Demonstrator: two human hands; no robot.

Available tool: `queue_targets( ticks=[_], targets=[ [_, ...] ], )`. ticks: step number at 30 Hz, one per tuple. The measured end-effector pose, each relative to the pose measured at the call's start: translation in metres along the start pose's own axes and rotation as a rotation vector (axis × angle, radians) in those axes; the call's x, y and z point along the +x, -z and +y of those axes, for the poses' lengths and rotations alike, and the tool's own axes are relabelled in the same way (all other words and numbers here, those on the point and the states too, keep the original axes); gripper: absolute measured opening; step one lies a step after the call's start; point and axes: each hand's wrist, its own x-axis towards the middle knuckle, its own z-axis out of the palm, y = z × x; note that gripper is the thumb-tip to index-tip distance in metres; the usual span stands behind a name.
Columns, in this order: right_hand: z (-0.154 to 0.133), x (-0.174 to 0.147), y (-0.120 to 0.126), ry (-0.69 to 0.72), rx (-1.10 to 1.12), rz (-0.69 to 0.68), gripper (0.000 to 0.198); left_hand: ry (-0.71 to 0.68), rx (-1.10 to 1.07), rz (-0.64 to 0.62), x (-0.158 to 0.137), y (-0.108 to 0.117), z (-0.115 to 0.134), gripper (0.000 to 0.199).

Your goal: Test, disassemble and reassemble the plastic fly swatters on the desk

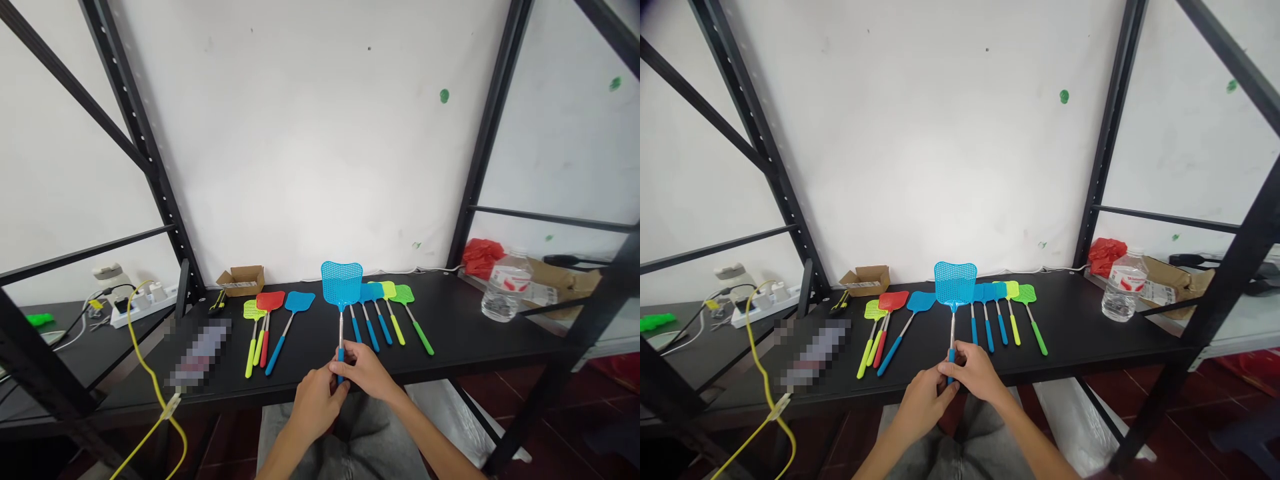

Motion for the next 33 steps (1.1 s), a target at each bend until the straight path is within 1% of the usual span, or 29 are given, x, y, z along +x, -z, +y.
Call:
queue_targets(
  ticks=[6,17,23,33],
  targets=[
    [-0.0011,-0.0007,0.0006,0.012,0.013,-0.006,0.028,0.004,0.019,-0.005,0.0002,0.0004,0.0004,0.015],
    [-0.0005,0.0000,0.0007,-0.011,-0.020,0.011,0.034,0.011,0.032,-0.015,-0.0002,0.0022,0.0034,0.015],
    [-0.0052,-0.0009,0.0006,-0.022,-0.017,0.007,0.035,0.013,0.039,-0.016,-0.0001,0.0016,0.0015,0.015],
    [-0.0065,-0.0015,0.0009,-0.025,-0.028,0.007,0.033,-0.010,0.021,-0.033,-0.0002,0.0008,-0.0012,0.015]
  ],
)
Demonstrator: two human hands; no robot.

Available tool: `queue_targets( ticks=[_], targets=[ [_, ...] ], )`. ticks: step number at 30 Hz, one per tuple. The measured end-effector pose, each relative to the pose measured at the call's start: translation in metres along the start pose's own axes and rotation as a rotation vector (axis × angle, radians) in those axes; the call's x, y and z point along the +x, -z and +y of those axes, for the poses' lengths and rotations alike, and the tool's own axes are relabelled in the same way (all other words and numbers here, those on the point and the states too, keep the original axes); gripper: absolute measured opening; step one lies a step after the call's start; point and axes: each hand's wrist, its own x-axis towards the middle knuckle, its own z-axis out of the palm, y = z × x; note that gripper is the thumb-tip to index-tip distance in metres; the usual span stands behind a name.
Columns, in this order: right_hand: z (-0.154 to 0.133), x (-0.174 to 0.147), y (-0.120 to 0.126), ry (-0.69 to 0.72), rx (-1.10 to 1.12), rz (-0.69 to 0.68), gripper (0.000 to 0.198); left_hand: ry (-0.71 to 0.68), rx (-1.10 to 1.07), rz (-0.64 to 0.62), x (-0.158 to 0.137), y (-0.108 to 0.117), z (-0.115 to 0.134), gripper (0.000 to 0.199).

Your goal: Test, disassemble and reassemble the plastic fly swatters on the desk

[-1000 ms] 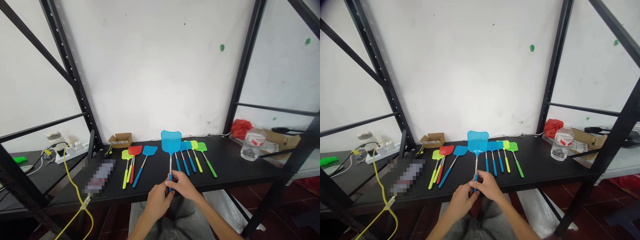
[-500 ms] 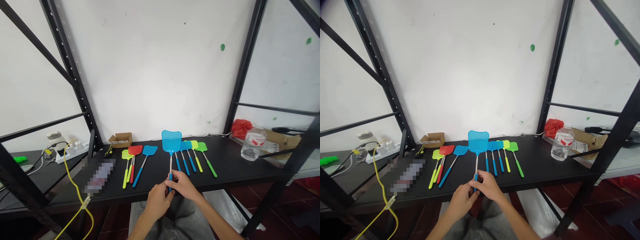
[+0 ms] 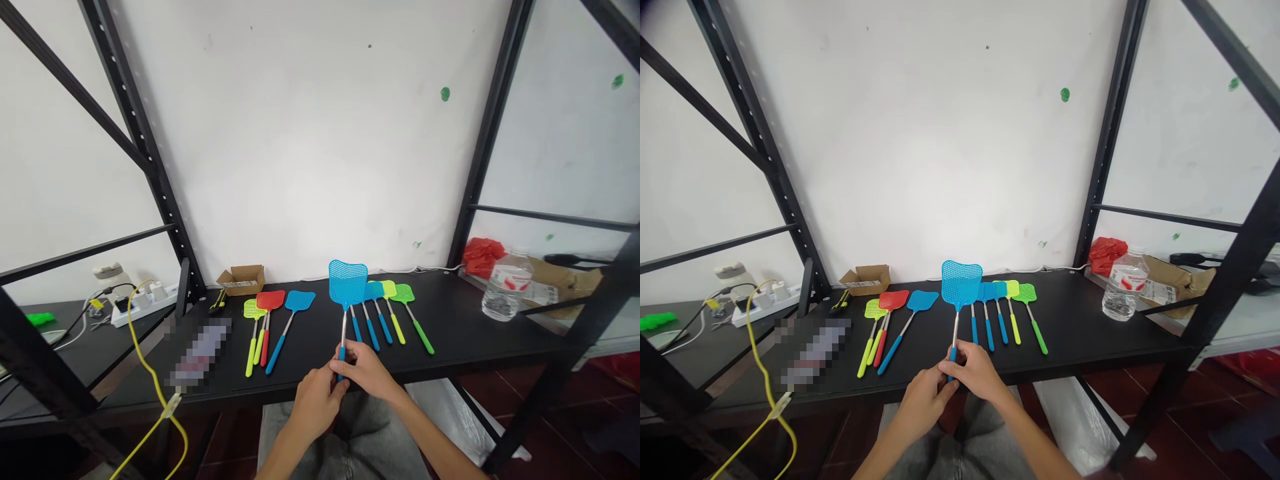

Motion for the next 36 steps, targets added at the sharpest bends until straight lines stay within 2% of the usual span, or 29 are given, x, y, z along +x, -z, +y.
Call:
queue_targets(
  ticks=[10,19,28,32,36],
  targets=[
    [-0.005,-0.001,0.002,0.034,0.049,-0.033,0.031,0.021,-0.072,-0.066,-0.001,0.001,0.000,0.023],
    [-0.013,-0.002,0.011,0.011,0.130,-0.152,0.036,0.051,-0.239,-0.108,-0.002,0.007,0.002,0.031],
    [-0.001,0.001,0.007,-0.036,0.204,-0.056,0.033,-0.001,-0.267,-0.077,-0.002,0.014,0.012,0.036],
    [0.008,0.004,0.004,-0.091,0.226,-0.006,0.035,0.041,-0.268,-0.075,-0.002,0.010,0.011,0.040],
    [0.014,0.005,0.002,-0.126,0.234,0.041,0.049,0.088,-0.453,-0.125,0.002,0.004,0.006,0.047]
  ],
)
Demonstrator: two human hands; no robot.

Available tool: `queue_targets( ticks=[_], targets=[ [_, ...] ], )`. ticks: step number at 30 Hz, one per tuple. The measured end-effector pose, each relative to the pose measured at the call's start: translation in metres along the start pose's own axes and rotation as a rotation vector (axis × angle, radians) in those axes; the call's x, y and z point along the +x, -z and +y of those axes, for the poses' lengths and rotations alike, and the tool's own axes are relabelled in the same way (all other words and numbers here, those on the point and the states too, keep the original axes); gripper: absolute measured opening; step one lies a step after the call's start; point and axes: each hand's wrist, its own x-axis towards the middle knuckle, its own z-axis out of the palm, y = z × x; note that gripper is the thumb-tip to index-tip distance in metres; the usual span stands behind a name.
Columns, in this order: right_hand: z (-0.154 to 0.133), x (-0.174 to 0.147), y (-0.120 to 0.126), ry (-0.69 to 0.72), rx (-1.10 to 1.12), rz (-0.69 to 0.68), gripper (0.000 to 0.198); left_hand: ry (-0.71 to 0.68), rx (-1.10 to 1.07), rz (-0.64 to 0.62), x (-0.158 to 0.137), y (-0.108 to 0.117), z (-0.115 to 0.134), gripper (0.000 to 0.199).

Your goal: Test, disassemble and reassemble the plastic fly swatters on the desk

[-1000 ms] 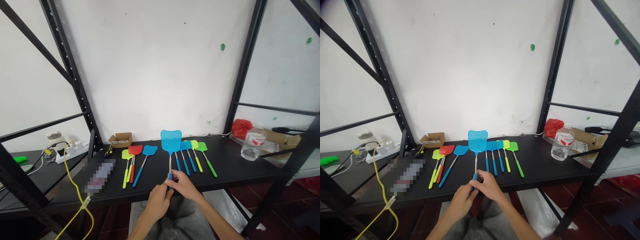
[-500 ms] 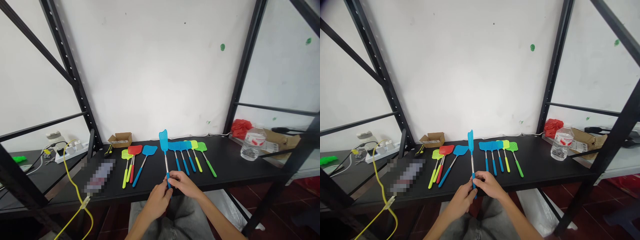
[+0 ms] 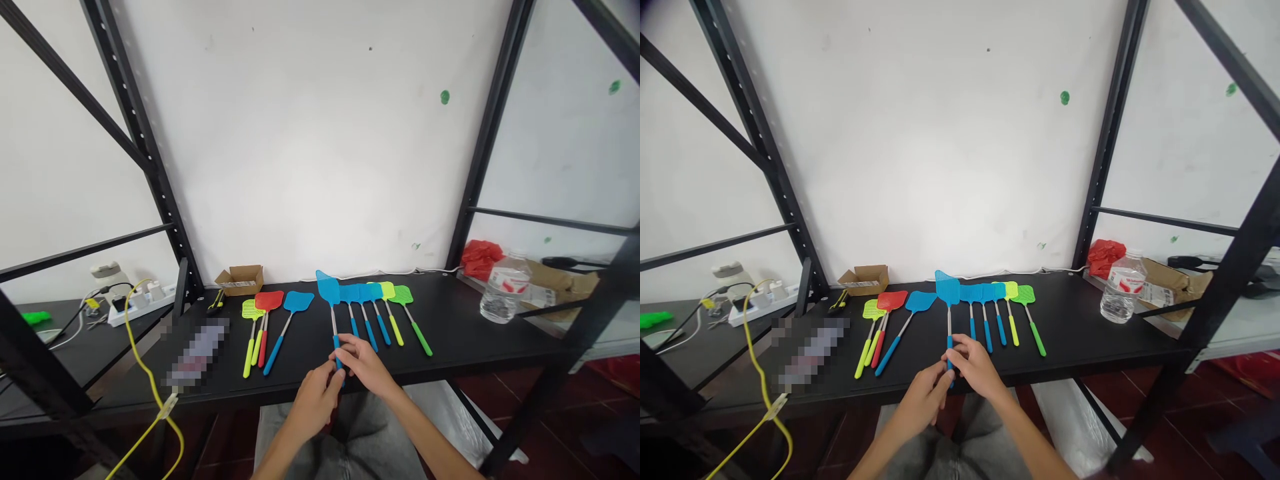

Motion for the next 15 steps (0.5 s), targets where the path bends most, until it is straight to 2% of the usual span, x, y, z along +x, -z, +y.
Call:
queue_targets(
  ticks=[3,6,11,15],
  targets=[
    [0.0005,-0.0008,-0.0008,0.017,-0.024,0.002,0.058,0.007,-0.152,-0.007,0.0049,0.0024,-0.0039,0.051],
    [0.0009,-0.0014,-0.0014,0.023,-0.034,0.012,0.065,0.011,-0.195,0.033,0.0065,0.0060,-0.0047,0.055],
    [0.0054,0.0004,-0.0001,0.003,0.010,0.077,0.080,-0.017,-0.133,0.041,0.0030,0.0075,-0.0016,0.053],
    [0.0088,0.0012,0.0017,0.013,-0.059,0.091,0.071,-0.020,-0.063,0.016,0.0003,0.0073,0.0009,0.053]
  ],
)
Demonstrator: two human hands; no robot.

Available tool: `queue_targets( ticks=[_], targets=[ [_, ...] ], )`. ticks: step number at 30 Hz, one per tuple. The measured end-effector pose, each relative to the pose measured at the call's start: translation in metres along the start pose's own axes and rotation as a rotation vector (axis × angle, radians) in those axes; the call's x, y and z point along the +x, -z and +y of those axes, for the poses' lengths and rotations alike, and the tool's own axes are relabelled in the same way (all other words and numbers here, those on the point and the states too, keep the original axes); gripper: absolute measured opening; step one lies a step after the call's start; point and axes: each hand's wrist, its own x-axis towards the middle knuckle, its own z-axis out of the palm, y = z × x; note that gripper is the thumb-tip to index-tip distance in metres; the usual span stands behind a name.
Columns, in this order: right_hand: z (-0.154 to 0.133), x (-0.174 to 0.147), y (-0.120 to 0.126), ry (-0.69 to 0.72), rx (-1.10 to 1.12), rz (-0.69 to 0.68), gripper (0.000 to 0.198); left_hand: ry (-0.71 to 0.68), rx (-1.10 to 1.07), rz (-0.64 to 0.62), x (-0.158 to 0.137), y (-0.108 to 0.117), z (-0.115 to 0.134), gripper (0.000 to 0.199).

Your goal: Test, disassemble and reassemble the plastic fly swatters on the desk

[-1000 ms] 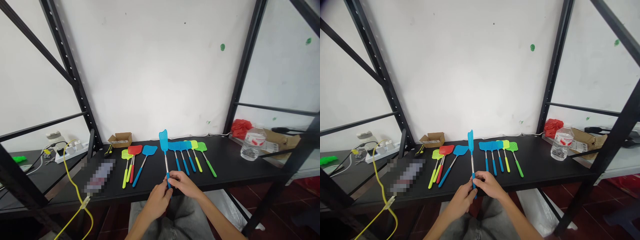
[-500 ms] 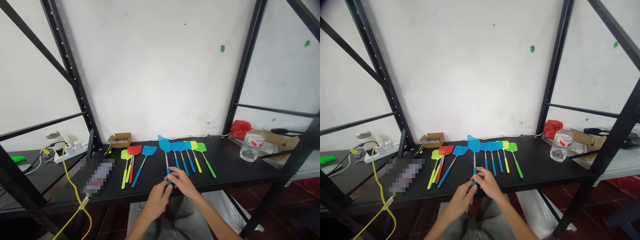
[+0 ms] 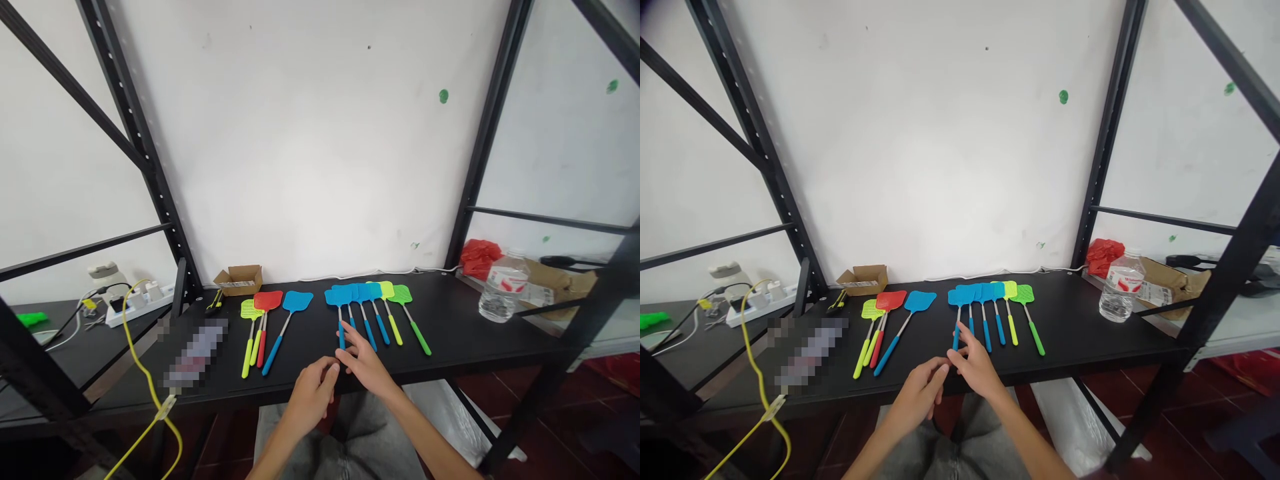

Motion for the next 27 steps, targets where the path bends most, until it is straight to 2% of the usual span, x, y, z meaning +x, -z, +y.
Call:
queue_targets(
  ticks=[3,9,14,21,27],
  targets=[
    [0.001,0.000,-0.001,0.015,-0.055,0.024,0.058,0.002,0.053,0.006,-0.001,0.000,0.003,0.052],
    [-0.004,-0.002,-0.005,0.074,-0.174,0.195,0.045,-0.020,0.156,0.038,-0.006,0.005,0.015,0.050],
    [-0.009,-0.004,-0.008,0.118,-0.229,0.219,0.030,-0.069,0.191,0.071,-0.007,0.010,0.020,0.043],
    [-0.014,-0.007,-0.010,0.122,-0.270,0.105,0.032,-0.070,0.216,0.073,-0.008,0.012,0.021,0.045],
    [-0.017,-0.008,-0.011,0.110,-0.235,0.159,0.038,-0.077,0.217,0.080,-0.008,0.011,0.019,0.045]
  ],
)
